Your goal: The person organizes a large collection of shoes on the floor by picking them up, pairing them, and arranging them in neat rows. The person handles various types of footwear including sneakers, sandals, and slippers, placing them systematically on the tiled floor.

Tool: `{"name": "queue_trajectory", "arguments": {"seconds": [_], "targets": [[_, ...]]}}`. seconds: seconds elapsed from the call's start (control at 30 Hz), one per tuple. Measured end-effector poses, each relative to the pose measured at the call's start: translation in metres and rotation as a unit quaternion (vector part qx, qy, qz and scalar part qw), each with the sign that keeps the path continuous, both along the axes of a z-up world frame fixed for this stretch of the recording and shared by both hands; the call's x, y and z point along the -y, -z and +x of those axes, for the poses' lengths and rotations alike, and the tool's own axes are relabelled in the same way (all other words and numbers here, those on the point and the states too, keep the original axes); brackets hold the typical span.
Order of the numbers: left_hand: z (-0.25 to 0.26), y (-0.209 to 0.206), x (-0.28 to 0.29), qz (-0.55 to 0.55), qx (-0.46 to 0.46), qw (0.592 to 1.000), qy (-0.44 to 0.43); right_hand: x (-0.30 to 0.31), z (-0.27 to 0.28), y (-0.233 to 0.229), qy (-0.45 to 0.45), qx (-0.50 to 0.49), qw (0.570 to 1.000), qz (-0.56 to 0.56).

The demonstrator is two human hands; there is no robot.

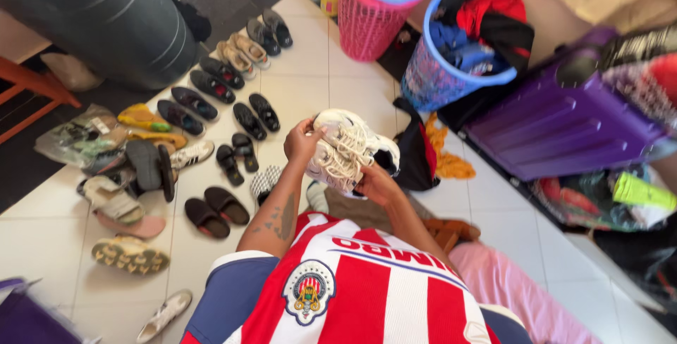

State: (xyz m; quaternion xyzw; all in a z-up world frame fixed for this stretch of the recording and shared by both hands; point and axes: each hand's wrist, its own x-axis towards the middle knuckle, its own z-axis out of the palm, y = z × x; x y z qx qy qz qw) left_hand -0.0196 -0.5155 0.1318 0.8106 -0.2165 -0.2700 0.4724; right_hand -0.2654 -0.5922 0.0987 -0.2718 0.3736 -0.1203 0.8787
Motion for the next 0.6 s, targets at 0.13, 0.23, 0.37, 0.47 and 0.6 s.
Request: {"name": "queue_trajectory", "arguments": {"seconds": [0.13,0.23,0.37,0.47,0.6], "targets": [[0.036,-0.022,0.052,0.022,0.073,0.997,-0.019,0.051,0.045,-0.002,0.024,-0.039,0.999,0.014],[0.059,-0.031,0.076,0.039,0.093,0.995,-0.027,0.087,0.062,0.016,-0.026,-0.122,0.985,-0.121],[0.095,-0.036,0.098,0.039,0.127,0.990,-0.044,0.119,0.085,0.019,-0.191,-0.414,0.676,-0.580],[0.121,-0.040,0.111,0.029,0.119,0.990,-0.076,0.117,0.106,-0.018,-0.175,-0.390,0.522,-0.738],[0.143,-0.028,0.112,0.029,0.094,0.989,-0.107,0.119,0.145,-0.041,-0.223,-0.365,0.436,-0.792]]}}
